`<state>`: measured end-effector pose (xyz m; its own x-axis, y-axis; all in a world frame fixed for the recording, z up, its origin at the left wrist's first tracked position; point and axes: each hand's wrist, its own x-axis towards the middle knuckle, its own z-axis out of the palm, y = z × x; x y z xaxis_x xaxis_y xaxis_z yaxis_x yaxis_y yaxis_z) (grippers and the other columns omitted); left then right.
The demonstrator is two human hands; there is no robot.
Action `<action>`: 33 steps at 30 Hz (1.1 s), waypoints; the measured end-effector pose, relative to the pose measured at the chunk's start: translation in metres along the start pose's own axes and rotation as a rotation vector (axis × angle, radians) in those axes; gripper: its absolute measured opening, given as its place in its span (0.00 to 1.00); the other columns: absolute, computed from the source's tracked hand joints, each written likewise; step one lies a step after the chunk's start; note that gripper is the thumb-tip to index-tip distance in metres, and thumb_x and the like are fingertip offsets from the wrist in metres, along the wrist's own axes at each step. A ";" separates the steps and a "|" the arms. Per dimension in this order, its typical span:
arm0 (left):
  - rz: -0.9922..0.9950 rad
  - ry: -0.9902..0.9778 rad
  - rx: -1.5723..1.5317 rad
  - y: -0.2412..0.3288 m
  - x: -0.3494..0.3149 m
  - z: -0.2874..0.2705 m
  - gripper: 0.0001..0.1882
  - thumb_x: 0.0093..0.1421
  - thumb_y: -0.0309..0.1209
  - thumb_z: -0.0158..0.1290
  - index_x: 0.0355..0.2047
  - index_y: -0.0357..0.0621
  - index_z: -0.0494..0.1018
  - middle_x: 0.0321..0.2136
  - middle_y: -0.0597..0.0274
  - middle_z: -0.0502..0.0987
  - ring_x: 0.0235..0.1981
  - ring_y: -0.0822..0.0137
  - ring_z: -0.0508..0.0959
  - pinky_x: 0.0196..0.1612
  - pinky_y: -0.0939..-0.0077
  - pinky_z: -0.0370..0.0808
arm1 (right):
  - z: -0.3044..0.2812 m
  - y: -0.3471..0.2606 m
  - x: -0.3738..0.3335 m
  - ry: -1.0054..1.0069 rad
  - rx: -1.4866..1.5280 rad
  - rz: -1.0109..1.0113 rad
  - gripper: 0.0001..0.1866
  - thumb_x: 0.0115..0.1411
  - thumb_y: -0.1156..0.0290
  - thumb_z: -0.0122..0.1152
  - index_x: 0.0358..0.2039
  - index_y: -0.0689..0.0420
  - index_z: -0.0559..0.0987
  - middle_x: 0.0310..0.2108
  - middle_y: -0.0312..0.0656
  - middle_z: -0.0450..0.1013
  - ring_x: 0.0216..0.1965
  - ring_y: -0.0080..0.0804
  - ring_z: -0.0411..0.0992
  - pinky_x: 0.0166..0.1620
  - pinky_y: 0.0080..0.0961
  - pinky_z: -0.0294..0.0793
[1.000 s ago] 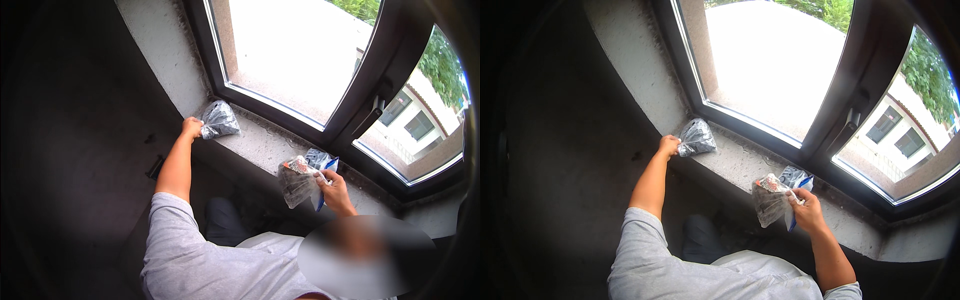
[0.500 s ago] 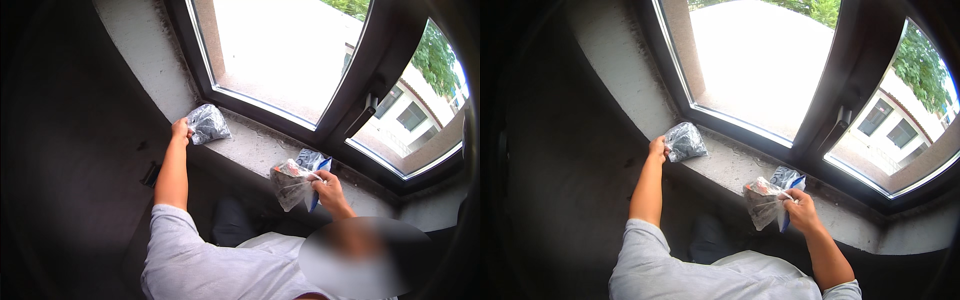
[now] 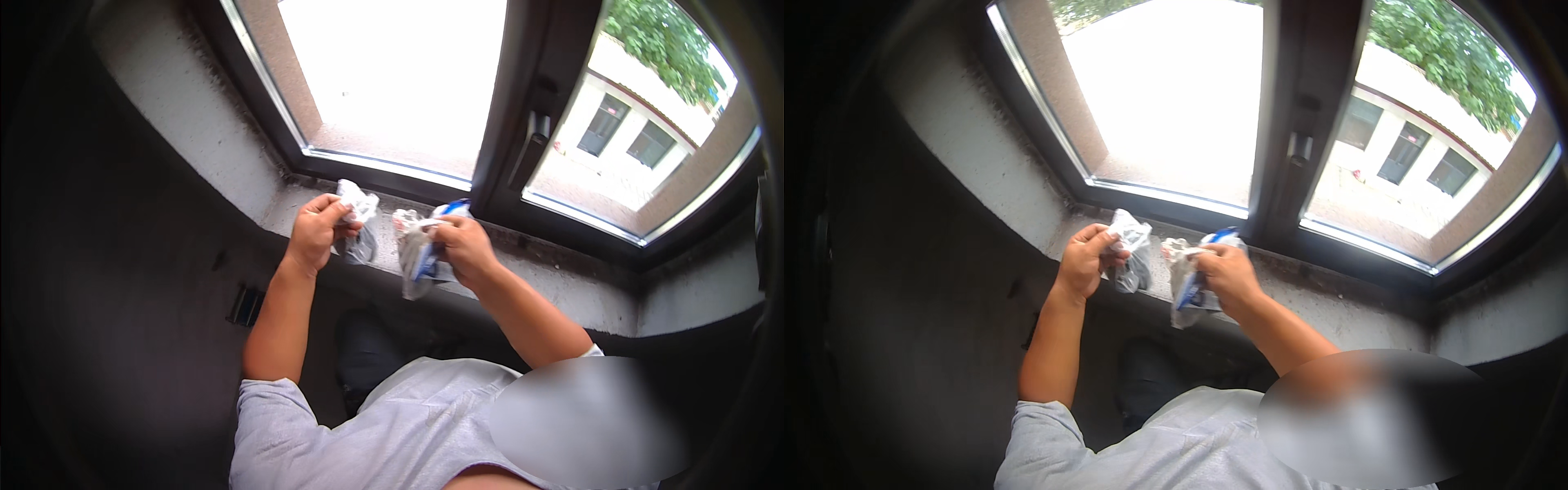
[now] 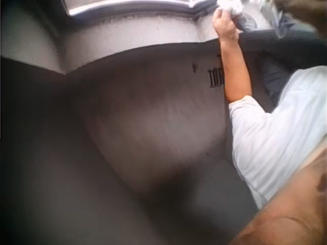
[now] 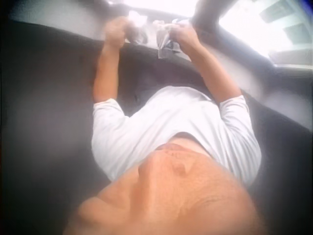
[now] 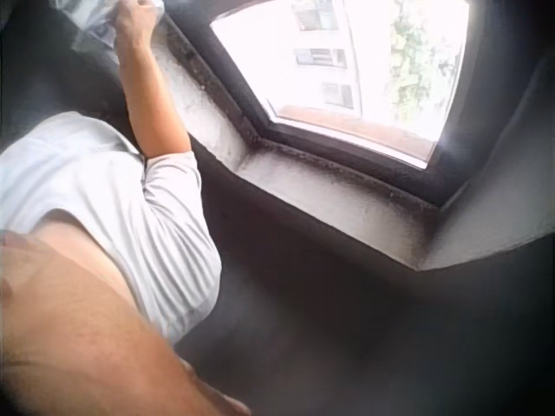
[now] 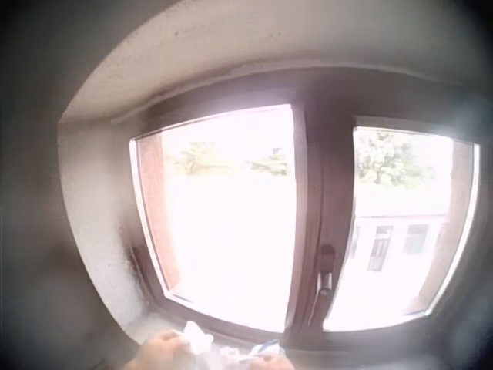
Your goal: The person installs small hardware pieces into the upper frame of a window using a screwdriver. They repeatedly pick up pieces from the windowsill, align them in the frame, and tighten them. The window remains open during the process.
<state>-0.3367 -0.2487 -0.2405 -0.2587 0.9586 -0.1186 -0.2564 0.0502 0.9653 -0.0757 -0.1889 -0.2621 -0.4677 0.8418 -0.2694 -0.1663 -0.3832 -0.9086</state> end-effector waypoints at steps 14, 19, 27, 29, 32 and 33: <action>1.014 -0.222 1.247 -0.036 -0.043 0.105 0.02 0.48 0.22 0.57 0.23 0.39 0.74 0.27 0.56 0.76 0.34 0.51 0.77 0.38 0.58 0.77 | 0.017 0.005 0.022 -0.222 0.403 0.345 0.11 0.67 0.68 0.56 0.41 0.64 0.78 0.38 0.46 0.77 0.39 0.35 0.77 0.43 0.36 0.79; 1.009 -0.376 1.508 -0.029 -0.055 0.108 0.03 0.47 0.26 0.58 0.22 0.41 0.74 0.27 0.59 0.77 0.34 0.55 0.77 0.42 0.61 0.76 | 0.016 0.018 0.032 -0.184 0.334 0.375 0.09 0.64 0.74 0.51 0.35 0.65 0.78 0.33 0.48 0.76 0.34 0.38 0.78 0.40 0.38 0.80; 1.092 -0.288 0.920 -0.019 -0.162 0.115 0.07 0.50 0.23 0.63 0.30 0.40 0.79 0.30 0.56 0.81 0.27 0.60 0.82 0.30 0.69 0.78 | 0.017 0.000 0.004 -0.120 0.366 0.253 0.06 0.58 0.83 0.52 0.36 0.62 0.72 0.27 0.40 0.72 0.23 0.31 0.76 0.25 0.34 0.81; 0.878 -0.201 0.847 -0.057 -0.176 0.080 0.05 0.53 0.25 0.63 0.30 0.39 0.79 0.28 0.57 0.80 0.26 0.59 0.81 0.30 0.69 0.78 | 0.024 -0.012 -0.024 -0.133 0.366 0.234 0.05 0.57 0.83 0.52 0.35 0.62 0.72 0.27 0.40 0.72 0.24 0.31 0.77 0.27 0.35 0.82; 0.251 -0.006 0.971 -0.112 -0.205 0.025 0.05 0.56 0.29 0.62 0.30 0.41 0.80 0.30 0.55 0.81 0.27 0.58 0.81 0.32 0.68 0.78 | 0.042 -0.028 -0.062 -0.143 0.330 0.314 0.10 0.58 0.76 0.57 0.40 0.56 0.71 0.29 0.36 0.74 0.26 0.25 0.77 0.21 0.26 0.78; 0.072 0.035 1.051 -0.129 -0.214 0.006 0.06 0.58 0.31 0.61 0.30 0.42 0.80 0.31 0.55 0.81 0.28 0.58 0.81 0.33 0.68 0.78 | 0.049 -0.036 -0.073 -0.131 0.305 0.368 0.12 0.57 0.76 0.58 0.42 0.55 0.71 0.31 0.36 0.74 0.28 0.25 0.77 0.22 0.25 0.78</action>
<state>-0.2426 -0.4582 -0.3377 -0.2719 0.9613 -0.0435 0.6924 0.2268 0.6850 -0.0780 -0.2552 -0.1944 -0.6452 0.5824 -0.4946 -0.2068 -0.7563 -0.6207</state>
